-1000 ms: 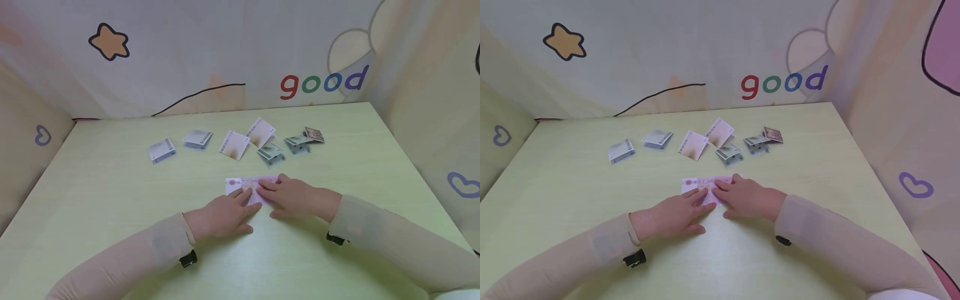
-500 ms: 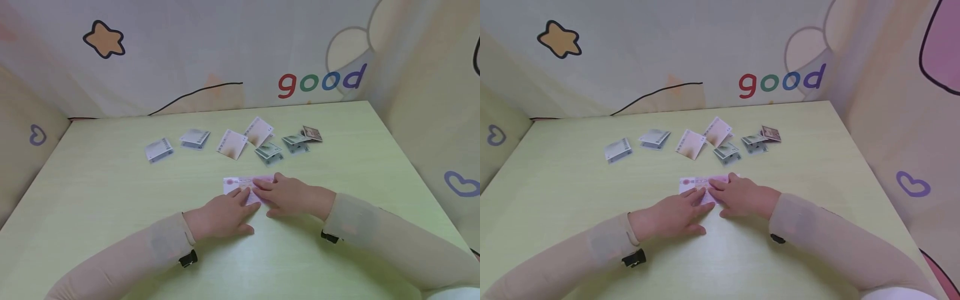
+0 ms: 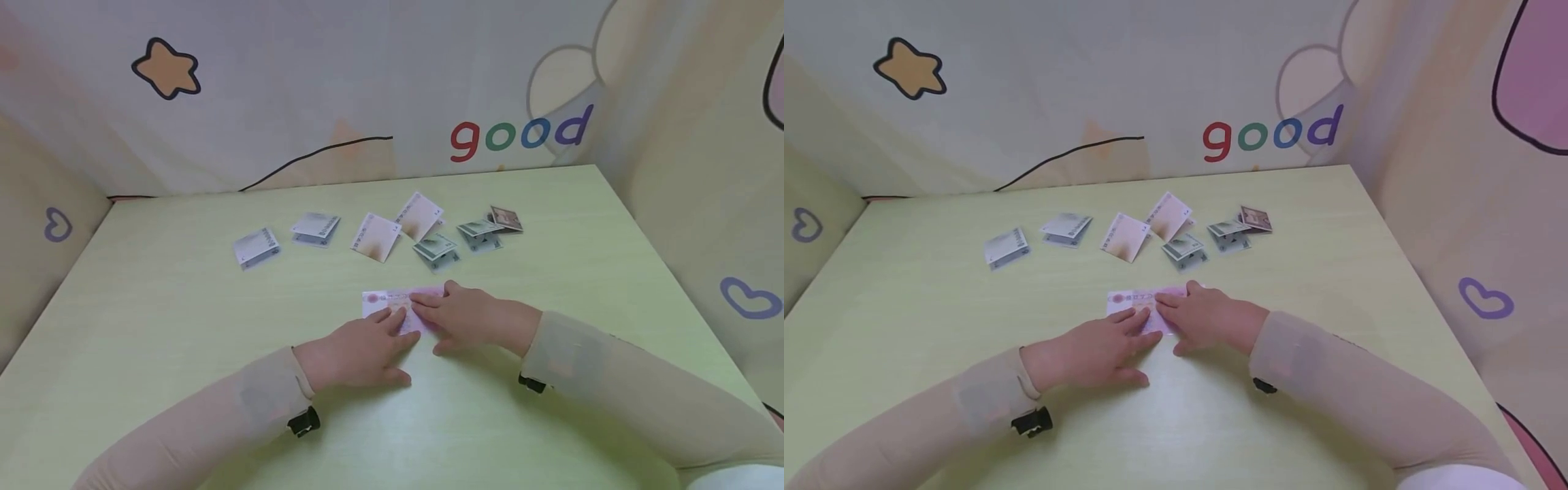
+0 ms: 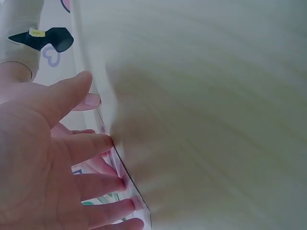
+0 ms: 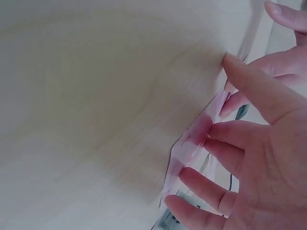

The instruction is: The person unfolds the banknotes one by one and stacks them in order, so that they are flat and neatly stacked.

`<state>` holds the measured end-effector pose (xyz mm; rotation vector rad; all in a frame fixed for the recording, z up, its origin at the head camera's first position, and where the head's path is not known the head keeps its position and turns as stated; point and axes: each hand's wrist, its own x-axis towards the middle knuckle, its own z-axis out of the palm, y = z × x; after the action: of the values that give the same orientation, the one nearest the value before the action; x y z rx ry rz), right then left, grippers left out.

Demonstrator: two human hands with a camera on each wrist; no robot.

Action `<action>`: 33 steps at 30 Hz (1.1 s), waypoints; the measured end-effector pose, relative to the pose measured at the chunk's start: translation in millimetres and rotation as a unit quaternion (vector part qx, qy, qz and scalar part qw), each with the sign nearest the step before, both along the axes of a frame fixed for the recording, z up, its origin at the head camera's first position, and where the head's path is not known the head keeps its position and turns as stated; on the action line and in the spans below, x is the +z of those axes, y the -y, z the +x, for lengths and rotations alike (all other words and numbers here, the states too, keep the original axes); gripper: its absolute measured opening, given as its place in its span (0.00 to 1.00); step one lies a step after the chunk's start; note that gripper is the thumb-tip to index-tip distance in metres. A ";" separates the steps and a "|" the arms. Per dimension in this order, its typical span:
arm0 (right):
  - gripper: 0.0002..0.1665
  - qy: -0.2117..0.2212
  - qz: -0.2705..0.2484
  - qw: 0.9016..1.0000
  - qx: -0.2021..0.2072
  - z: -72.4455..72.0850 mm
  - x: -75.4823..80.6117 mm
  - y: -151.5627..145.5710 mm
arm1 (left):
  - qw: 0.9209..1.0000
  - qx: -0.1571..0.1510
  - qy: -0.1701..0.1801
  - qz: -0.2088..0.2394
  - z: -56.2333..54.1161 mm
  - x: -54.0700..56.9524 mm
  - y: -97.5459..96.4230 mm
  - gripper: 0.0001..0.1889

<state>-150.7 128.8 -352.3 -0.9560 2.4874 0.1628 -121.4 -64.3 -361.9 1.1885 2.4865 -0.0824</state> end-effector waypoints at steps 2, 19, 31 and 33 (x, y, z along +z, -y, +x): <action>0.48 0.001 0.007 1.000 -0.003 -1.1 -0.2 0.5 | 1.000 0.000 0.004 0.001 -0.9 -0.3 0.2 0.36; 0.55 0.042 -0.005 0.999 -0.034 -13.9 -0.3 2.4 | 1.000 0.001 0.025 0.010 -5.2 -1.1 4.1 0.35; 0.46 0.049 -0.026 0.998 -0.030 5.0 0.4 -26.6 | 1.000 -0.008 0.020 0.005 -6.5 -3.2 4.7 0.33; 0.44 0.041 -0.023 0.999 -0.019 8.0 1.7 -31.2 | 1.000 -0.009 0.017 0.004 -6.6 -3.2 6.2 0.33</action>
<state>-142.7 160.0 -350.6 -0.9143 2.4421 0.0535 -128.0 -70.5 -365.2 1.2060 2.4495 -0.0572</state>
